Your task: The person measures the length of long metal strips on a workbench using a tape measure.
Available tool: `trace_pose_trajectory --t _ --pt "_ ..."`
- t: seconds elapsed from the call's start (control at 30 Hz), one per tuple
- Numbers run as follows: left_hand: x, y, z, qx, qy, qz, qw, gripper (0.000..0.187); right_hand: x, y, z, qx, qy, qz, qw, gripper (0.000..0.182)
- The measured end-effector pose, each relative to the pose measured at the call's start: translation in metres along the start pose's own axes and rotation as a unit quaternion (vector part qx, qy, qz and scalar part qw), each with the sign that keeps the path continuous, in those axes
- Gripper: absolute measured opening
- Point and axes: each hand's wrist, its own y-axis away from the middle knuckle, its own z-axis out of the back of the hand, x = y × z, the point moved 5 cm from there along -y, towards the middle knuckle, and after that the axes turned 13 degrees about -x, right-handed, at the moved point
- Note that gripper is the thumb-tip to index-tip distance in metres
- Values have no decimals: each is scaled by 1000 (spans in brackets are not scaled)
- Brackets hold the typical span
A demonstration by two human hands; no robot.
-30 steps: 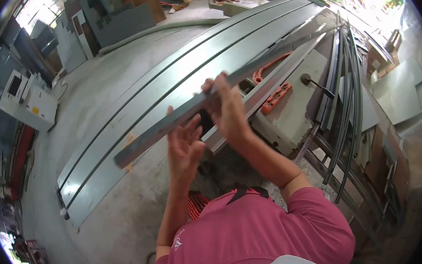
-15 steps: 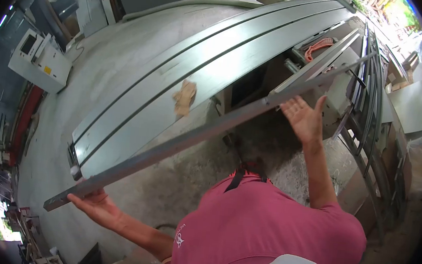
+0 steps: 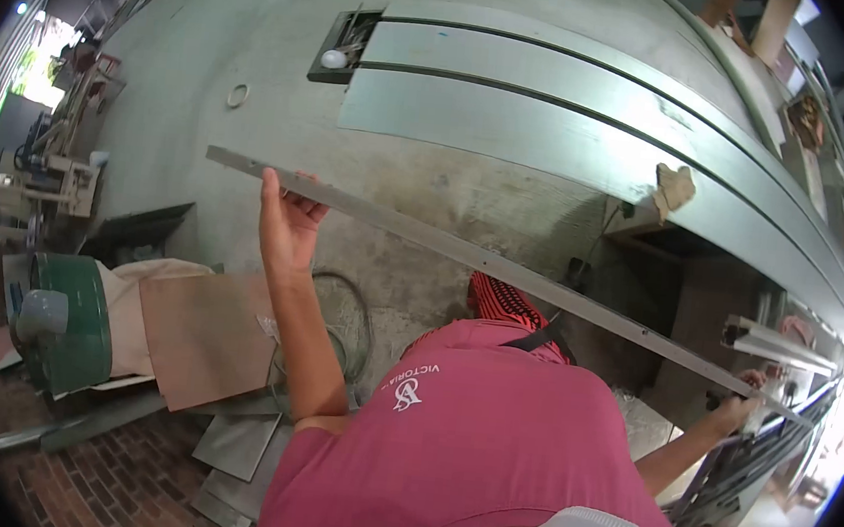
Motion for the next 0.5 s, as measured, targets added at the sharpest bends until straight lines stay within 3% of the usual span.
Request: trace_pose_trajectory --t 0.07,0.13,0.17,0.2,0.23,0.27,0.3,0.33,0.37,0.4,0.43,0.47,0.5 --pt "5 -28 9 4 -29 36 999 34 -54 23 -28 78 3 -24 997 46" --pt "1 -61 13 16 -45 33 998 34 -100 39 -57 73 26 24 997 48" --pt "-3 -79 11 13 -27 30 999 34 -102 36 -56 48 92 109 989 50" --pt "-9 -97 9 14 -8 26 1000 35 -116 26 -61 89 28 20 995 42" --pt "-10 -127 21 28 -12 36 999 36 -159 45 -84 76 -40 -5 996 24" --pt "-7 -157 30 52 -15 51 997 38 -190 50 -98 92 -15 -26 995 15" --pt "-7 -177 30 16 -19 35 999 40 -232 68 -120 54 -9 40 998 18" --pt "-10 -197 31 12 -31 21 999 42 -252 66 -126 73 59 64 994 21" --pt "-11 -231 45 49 -43 41 997 44 -297 94 -152 45 82 114 989 22" --pt "-12 -247 45 65 -53 59 995 45 -320 89 -151 63 105 94 988 25" --pt "-16 -272 60 55 -49 53 996 45 -338 89 -144 -16 130 113 985 29" --pt "-24 -291 70 101 -38 52 993 46 -352 83 -133 3 146 90 985 28" --pt "-31 -314 86 89 -50 28 994 48 -368 83 -128 -9 162 74 984 29"
